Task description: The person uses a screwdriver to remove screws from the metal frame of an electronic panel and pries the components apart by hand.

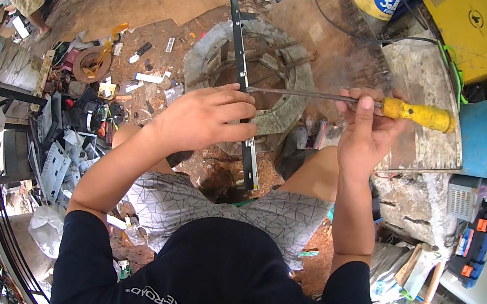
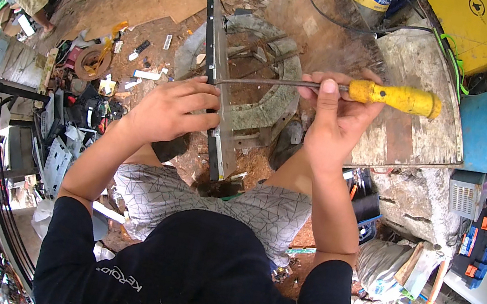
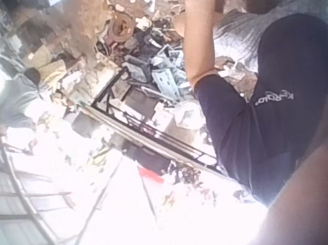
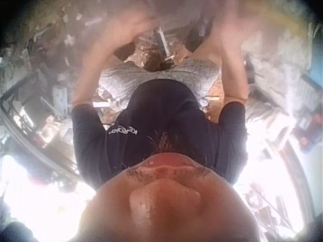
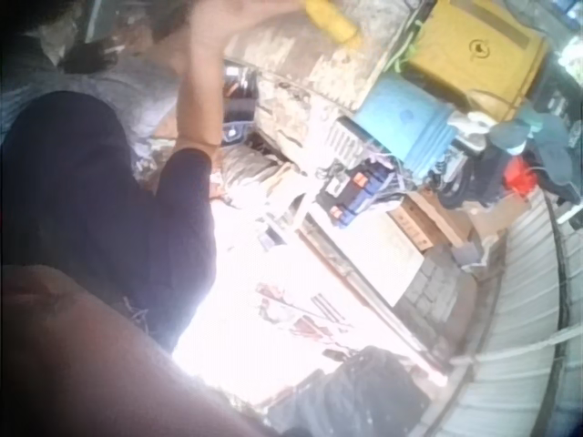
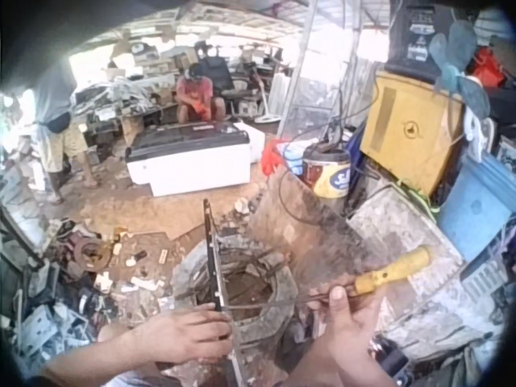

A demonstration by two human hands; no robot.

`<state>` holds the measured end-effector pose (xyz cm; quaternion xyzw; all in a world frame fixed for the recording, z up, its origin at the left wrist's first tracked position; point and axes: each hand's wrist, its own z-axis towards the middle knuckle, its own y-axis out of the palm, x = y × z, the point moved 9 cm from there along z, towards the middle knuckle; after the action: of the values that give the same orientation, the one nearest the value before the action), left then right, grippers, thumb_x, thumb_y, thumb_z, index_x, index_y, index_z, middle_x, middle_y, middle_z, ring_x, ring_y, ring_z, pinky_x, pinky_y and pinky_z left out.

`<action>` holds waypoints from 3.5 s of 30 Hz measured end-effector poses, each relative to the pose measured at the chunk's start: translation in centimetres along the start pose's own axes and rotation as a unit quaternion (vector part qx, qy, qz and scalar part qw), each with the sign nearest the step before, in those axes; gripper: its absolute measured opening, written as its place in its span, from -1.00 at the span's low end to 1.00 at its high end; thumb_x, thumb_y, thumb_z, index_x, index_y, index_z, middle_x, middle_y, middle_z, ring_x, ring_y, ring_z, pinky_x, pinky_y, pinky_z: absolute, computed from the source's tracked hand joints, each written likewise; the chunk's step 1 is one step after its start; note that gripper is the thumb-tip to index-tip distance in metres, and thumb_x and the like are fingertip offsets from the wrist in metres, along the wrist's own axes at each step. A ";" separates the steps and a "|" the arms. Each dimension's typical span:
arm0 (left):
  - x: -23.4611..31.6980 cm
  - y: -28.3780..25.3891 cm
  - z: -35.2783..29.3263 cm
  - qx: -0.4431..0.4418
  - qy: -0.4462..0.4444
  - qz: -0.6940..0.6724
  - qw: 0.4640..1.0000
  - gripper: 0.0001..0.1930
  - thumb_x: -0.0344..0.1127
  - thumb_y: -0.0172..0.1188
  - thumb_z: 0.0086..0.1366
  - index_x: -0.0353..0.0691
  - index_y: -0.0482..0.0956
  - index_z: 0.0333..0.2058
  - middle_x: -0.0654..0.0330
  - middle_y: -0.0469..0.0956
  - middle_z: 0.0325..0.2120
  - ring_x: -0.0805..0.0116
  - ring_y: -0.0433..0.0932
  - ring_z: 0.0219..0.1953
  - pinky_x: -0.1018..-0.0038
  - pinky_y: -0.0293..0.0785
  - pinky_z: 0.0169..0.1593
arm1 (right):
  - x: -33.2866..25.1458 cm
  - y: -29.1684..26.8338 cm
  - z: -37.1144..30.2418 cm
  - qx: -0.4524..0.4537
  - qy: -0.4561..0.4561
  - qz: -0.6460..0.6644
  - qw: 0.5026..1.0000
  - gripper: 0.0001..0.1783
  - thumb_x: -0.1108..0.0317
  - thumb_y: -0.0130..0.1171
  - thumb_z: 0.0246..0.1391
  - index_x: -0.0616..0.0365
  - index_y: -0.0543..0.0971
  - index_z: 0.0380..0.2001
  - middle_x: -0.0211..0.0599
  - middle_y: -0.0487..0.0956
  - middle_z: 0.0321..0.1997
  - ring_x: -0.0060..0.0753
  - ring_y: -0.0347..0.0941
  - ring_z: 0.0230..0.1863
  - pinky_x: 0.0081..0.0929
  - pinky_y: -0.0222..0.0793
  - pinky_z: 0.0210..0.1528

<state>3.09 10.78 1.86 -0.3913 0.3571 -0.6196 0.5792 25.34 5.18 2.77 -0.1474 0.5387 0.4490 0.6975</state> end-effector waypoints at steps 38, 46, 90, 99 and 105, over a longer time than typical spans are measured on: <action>0.2 0.0 1.2 0.025 0.008 0.027 0.999 -0.78 -0.24 0.24 0.08 0.07 0.55 -0.24 0.35 0.56 -0.18 0.32 0.60 -0.01 0.33 0.68 0.04 | 15.8 1.0 6.0 0.115 0.173 0.175 0.962 -0.52 0.49 0.11 0.35 0.05 0.08 0.13 -0.06 0.54 -0.08 -0.27 0.62 -0.17 -0.36 0.70 -0.14; 0.3 0.2 0.9 0.032 0.005 0.045 0.998 -0.78 -0.28 0.27 0.07 0.07 0.55 -0.25 0.37 0.56 -0.17 0.33 0.59 -0.01 0.41 0.71 -0.05 | 4.7 6.2 7.9 -0.006 -0.049 -0.001 0.999 -0.49 0.49 0.11 0.35 0.17 0.07 0.18 -0.07 0.57 -0.10 -0.29 0.62 -0.13 -0.39 0.68 -0.13; 0.3 0.4 0.9 0.022 -0.001 0.044 0.999 -0.75 -0.17 0.22 0.09 0.09 0.55 -0.20 0.42 0.53 -0.12 0.33 0.54 0.06 0.33 0.64 0.13 | 21.0 2.7 11.7 0.033 0.241 0.195 0.950 -0.73 0.52 0.09 0.35 0.18 0.27 0.01 -0.05 0.58 -0.11 -0.20 0.63 -0.18 -0.24 0.73 -0.08; 0.0 1.4 0.9 0.032 -0.010 0.030 0.999 -0.69 -0.16 0.34 0.08 0.09 0.54 -0.17 0.34 0.55 -0.10 0.28 0.57 0.05 0.25 0.67 0.09 | 21.7 2.3 11.5 0.027 0.245 0.223 0.943 -0.78 0.53 0.08 0.34 0.25 0.32 -0.03 -0.04 0.58 -0.11 -0.11 0.63 -0.08 -0.21 0.73 -0.03; -3.5 -1.5 -0.5 0.279 -0.086 -0.133 0.947 -0.23 0.10 0.54 -0.05 -0.14 0.50 0.09 0.08 0.52 0.04 0.07 0.53 0.14 0.22 0.58 0.16 | 20.8 2.1 12.0 0.030 0.229 0.189 0.954 -0.71 0.52 0.09 0.34 0.16 0.26 0.03 -0.06 0.57 -0.06 -0.14 0.62 -0.06 -0.21 0.70 -0.01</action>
<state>2.06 14.40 2.75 -0.3099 0.0629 -0.7299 0.6060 31.49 24.31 -10.49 -0.1202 0.7150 0.5107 0.4621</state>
